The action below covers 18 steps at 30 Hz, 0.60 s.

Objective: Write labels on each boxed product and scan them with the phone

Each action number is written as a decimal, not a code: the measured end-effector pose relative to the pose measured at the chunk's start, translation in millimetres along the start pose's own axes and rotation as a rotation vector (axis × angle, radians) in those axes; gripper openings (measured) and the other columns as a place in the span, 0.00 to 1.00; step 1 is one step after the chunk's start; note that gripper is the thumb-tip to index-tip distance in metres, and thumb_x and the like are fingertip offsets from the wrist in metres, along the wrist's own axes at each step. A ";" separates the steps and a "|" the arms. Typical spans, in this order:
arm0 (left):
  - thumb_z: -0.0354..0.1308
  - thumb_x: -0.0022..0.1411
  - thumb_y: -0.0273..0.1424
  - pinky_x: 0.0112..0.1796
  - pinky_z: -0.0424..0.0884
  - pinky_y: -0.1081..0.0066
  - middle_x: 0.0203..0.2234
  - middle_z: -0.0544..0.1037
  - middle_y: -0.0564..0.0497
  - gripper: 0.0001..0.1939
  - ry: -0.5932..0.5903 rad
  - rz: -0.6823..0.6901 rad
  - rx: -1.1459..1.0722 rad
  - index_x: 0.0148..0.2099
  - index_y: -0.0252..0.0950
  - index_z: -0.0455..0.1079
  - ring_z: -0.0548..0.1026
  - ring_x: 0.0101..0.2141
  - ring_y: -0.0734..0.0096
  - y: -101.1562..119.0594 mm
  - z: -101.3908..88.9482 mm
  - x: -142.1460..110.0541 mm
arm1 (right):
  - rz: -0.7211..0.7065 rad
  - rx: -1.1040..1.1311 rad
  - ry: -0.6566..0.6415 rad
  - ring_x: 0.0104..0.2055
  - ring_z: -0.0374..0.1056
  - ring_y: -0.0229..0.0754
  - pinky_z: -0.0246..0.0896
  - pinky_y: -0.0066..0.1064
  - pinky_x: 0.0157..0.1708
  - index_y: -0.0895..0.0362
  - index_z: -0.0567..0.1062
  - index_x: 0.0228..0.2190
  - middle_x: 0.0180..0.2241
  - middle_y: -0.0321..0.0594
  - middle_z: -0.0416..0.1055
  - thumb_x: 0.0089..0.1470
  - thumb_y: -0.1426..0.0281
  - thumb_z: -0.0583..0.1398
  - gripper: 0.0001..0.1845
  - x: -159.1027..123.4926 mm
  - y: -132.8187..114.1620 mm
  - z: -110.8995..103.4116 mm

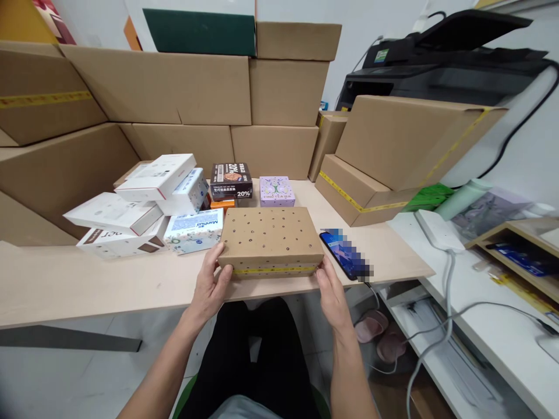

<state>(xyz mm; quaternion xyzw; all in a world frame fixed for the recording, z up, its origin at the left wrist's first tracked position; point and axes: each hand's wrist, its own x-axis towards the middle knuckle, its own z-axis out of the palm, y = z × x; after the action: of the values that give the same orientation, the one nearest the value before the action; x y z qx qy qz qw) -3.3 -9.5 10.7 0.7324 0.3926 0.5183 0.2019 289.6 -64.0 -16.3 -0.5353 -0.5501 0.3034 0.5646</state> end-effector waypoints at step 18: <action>0.51 0.70 0.35 0.55 0.68 0.54 0.62 0.64 0.41 0.25 0.034 0.036 0.034 0.67 0.46 0.55 0.60 0.64 0.56 -4.0 2.5 -1.6 | 0.167 -0.420 -0.079 0.27 0.68 0.47 0.57 0.31 0.21 0.55 0.73 0.16 0.19 0.37 0.74 0.41 0.60 0.64 0.12 138.7 -22.4 -12.2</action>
<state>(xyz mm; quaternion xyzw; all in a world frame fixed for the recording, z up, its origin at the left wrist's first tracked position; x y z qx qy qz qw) -2.8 -8.0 6.0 0.7337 0.3915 0.5275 0.1736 324.8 56.4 47.9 -0.6725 -0.5766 0.2485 0.3918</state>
